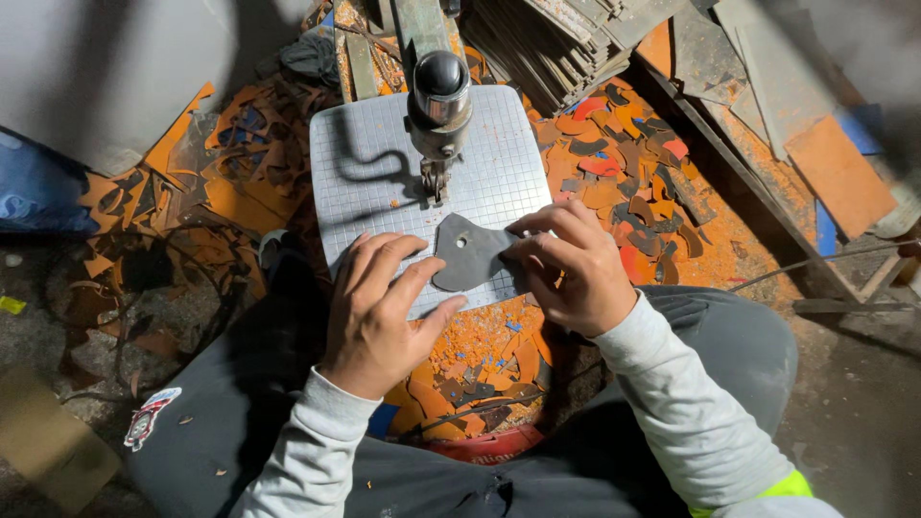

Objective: The person sits on the floor and uses a vertical cutting machine to cut small pieces of colored material. They guide each piece under the blade, cut it, and set it aside, repeating the process with different colors.

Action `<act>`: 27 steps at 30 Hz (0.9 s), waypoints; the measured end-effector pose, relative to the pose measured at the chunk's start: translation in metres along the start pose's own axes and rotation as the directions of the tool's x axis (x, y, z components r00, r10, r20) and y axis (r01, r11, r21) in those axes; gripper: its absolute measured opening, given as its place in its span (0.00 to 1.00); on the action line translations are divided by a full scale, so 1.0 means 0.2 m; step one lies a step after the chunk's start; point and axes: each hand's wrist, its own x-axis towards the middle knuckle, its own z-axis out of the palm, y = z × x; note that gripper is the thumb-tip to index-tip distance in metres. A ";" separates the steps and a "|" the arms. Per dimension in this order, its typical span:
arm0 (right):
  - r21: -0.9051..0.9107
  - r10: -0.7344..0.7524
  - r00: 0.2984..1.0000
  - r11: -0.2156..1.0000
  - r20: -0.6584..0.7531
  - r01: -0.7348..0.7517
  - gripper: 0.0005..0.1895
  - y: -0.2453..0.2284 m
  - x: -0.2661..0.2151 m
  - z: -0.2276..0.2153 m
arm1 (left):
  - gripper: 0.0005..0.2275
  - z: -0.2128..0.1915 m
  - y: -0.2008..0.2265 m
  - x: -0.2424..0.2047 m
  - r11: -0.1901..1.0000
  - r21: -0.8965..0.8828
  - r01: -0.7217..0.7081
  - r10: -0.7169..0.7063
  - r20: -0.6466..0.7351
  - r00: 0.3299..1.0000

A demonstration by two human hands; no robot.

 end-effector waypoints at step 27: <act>-0.034 0.091 0.995 0.995 0.029 -0.090 0.31 -0.16 0.00 0.15 | 0.11 -0.01 -0.12 0.00 0.998 -0.050 0.034 -0.033 0.022 0.999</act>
